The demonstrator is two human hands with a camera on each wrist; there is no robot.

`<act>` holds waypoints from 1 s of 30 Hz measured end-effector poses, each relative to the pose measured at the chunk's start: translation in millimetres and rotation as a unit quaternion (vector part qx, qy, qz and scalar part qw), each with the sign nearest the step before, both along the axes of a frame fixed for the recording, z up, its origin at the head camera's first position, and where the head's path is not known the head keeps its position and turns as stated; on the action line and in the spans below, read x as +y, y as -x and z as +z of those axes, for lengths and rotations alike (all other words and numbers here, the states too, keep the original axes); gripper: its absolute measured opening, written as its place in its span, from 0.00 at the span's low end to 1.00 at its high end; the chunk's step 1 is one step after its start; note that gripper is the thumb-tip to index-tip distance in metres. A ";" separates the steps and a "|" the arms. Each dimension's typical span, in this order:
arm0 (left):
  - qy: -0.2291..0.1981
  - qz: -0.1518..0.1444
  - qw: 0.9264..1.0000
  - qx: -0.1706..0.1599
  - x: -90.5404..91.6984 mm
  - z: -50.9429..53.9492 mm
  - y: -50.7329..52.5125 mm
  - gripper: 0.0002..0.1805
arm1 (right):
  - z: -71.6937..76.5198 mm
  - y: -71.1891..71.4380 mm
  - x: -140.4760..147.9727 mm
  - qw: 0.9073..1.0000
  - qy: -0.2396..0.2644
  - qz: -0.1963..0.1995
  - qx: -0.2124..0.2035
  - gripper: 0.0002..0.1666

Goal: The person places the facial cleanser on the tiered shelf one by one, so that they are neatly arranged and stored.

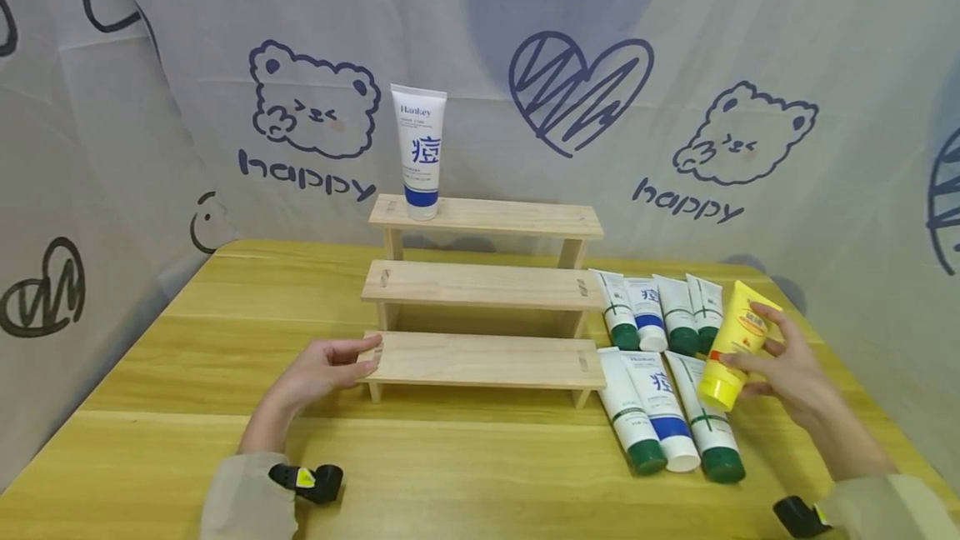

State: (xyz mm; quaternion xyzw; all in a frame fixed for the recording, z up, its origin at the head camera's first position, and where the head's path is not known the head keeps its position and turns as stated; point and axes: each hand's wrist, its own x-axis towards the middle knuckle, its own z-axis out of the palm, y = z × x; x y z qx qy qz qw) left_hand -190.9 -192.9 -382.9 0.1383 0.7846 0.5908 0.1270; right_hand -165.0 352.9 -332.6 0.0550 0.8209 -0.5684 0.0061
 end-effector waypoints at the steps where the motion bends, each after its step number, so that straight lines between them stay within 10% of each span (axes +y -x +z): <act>1: 0.001 0.000 1.000 0.000 0.0 -0.2 0.0 0.28 | 0.5 1.0 -1.7 1.000 0.009 -0.004 0.004 0.49; 12: 0.002 0.002 1.000 0.000 -0.4 -0.9 0.0 0.28 | -44.5 56.3 29.5 0.992 0.101 -0.059 0.056 0.53; 20: 0.001 0.005 1.000 -0.001 -0.2 -1.9 0.7 0.28 | -63.7 89.4 32.6 0.978 0.170 -0.015 0.118 0.51; 26: -0.003 0.002 1.000 -0.001 -0.4 -1.9 0.7 0.28 | 14.9 42.7 -46.0 0.979 0.181 0.009 0.090 0.50; 30: -0.003 0.001 1.000 -0.003 -0.8 -1.4 0.5 0.28 | 14.1 54.9 -52.0 0.973 0.210 0.015 0.095 0.50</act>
